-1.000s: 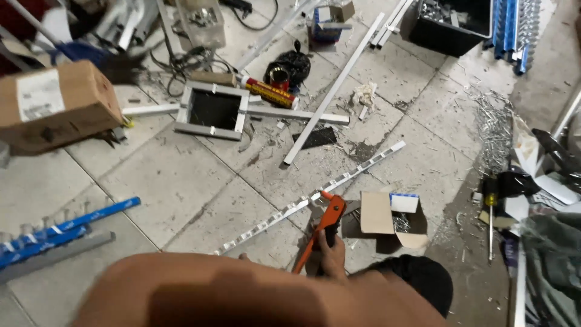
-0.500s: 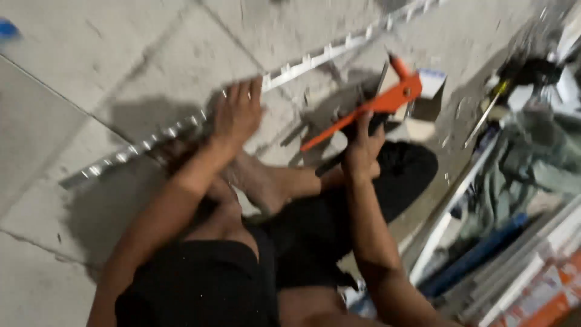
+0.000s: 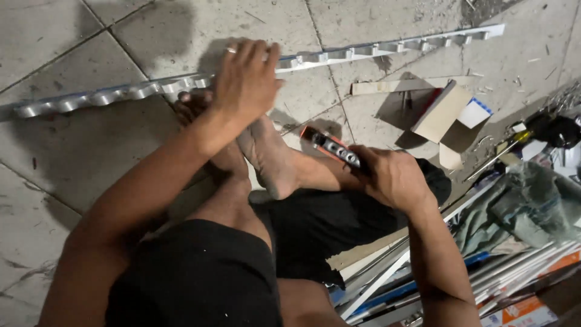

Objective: Using a manual hand riveter to fasten components onto a long metal profile while sitting on the floor.

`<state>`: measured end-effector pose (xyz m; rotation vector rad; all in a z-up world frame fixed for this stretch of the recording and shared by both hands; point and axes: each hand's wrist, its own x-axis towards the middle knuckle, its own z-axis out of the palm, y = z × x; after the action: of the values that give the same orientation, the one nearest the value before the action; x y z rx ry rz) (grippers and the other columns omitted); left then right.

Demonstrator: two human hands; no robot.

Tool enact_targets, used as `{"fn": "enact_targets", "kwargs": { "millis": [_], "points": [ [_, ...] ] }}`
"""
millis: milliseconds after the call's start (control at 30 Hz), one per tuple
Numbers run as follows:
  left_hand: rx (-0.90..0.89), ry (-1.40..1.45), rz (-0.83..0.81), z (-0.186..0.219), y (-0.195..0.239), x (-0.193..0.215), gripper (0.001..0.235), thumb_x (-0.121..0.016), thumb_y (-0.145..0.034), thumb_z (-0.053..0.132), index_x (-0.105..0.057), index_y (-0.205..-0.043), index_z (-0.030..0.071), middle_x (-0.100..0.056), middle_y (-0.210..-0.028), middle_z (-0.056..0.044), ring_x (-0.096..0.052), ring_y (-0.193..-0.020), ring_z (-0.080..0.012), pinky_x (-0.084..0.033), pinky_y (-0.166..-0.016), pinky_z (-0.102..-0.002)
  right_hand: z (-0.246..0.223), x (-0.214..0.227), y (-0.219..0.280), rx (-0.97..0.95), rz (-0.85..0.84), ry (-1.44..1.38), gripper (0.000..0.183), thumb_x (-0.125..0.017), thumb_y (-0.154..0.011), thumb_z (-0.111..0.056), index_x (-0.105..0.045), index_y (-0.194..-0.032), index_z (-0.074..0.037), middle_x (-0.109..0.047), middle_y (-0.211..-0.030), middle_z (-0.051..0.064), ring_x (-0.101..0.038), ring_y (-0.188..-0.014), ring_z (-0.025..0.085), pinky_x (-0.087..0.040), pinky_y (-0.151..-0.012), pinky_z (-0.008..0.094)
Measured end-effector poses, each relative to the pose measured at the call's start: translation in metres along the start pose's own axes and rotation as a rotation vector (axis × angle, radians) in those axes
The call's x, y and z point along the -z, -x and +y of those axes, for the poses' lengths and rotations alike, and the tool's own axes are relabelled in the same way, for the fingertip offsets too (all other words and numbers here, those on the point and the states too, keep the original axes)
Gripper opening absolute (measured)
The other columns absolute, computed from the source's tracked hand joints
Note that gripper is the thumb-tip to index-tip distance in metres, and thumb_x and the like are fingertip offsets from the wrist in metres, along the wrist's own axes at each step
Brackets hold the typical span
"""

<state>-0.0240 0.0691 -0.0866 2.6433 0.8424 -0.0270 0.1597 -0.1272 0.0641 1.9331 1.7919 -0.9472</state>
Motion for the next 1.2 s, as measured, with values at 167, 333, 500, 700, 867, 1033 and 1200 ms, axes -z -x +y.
{"fn": "enact_targets", "kwargs": {
  "millis": [167, 333, 500, 700, 867, 1033, 1200],
  "points": [
    [-0.090, 0.204, 0.176, 0.010, -0.003, -0.008, 0.039, -0.072, -0.084, 0.013, -0.055, -0.117, 0.002, -0.066, -0.107, -0.012, -0.064, -0.095, -0.0265, -0.054, -0.078, -0.039, -0.010, -0.002, -0.027, -0.107, 0.313, -0.266, 0.043, -0.051, -0.094, -0.039, -0.056, -0.117, -0.002, -0.063, -0.070, 0.018, -0.059, -0.051, 0.038, -0.042, -0.042, 0.044],
    [-0.054, 0.126, 0.333, -0.011, 0.020, -0.011, 0.035, -0.084, -0.080, 0.024, -0.063, -0.105, 0.012, -0.068, -0.098, -0.004, -0.064, -0.094, -0.0226, -0.050, -0.074, -0.034, -0.021, -0.015, -0.039, -0.223, 0.360, -0.379, 0.038, -0.055, -0.093, -0.042, -0.055, -0.101, -0.005, -0.058, -0.062, 0.020, -0.055, -0.057, 0.046, -0.037, -0.047, 0.044],
    [-0.132, 0.108, 0.535, -0.021, 0.016, -0.027, 0.013, -0.077, -0.083, 0.009, -0.067, -0.092, 0.010, -0.068, -0.083, -0.001, -0.063, -0.079, -0.0157, -0.049, -0.047, -0.026, -0.031, -0.023, -0.056, -0.238, 0.286, -0.375, 0.042, -0.050, -0.093, -0.048, -0.054, -0.106, -0.007, -0.062, -0.067, 0.024, -0.056, -0.061, 0.050, -0.039, -0.050, 0.050],
    [-0.191, 0.191, 0.504, -0.025, 0.015, -0.034, 0.024, -0.065, -0.079, -0.011, -0.066, -0.096, 0.006, -0.070, -0.085, -0.006, -0.063, -0.077, -0.0168, -0.050, -0.051, -0.022, -0.029, -0.026, -0.071, -0.182, 0.295, -0.287, 0.040, -0.050, -0.094, -0.045, -0.052, -0.108, -0.008, -0.064, -0.070, 0.022, -0.057, -0.061, 0.050, -0.039, -0.047, 0.052],
    [-0.206, 0.177, 0.523, -0.025, 0.018, -0.036, 0.023, -0.069, -0.076, -0.010, -0.065, -0.092, 0.006, -0.067, -0.082, -0.004, -0.059, -0.073, -0.0160, -0.047, -0.045, -0.023, -0.028, -0.025, -0.078, -0.117, 0.335, -0.218, 0.037, -0.048, -0.096, -0.039, -0.049, -0.115, -0.007, -0.063, -0.067, 0.022, -0.056, -0.055, 0.051, -0.037, -0.041, 0.054],
    [-0.176, 0.230, 0.445, -0.020, 0.012, -0.038, 0.010, -0.066, -0.081, 0.011, -0.064, -0.090, 0.009, -0.058, -0.078, -0.008, -0.062, -0.079, -0.0283, -0.051, -0.069, -0.037, -0.015, -0.020, -0.092, -0.179, 0.130, -0.053, 0.034, -0.047, -0.086, -0.028, -0.062, -0.108, -0.007, -0.070, -0.075, 0.015, -0.071, -0.074, 0.038, -0.056, -0.064, 0.051],
    [-0.216, 0.202, 0.445, -0.023, 0.009, -0.047, 0.014, -0.065, -0.078, 0.014, -0.062, -0.092, 0.012, -0.060, -0.082, -0.005, -0.063, -0.084, -0.0258, -0.051, -0.073, -0.034, -0.008, -0.019, -0.077, -0.117, 0.235, -0.169, 0.042, -0.047, -0.086, -0.029, -0.054, -0.118, -0.003, -0.067, -0.081, 0.022, -0.068, -0.077, 0.043, -0.054, -0.066, 0.058]
  ]
}}
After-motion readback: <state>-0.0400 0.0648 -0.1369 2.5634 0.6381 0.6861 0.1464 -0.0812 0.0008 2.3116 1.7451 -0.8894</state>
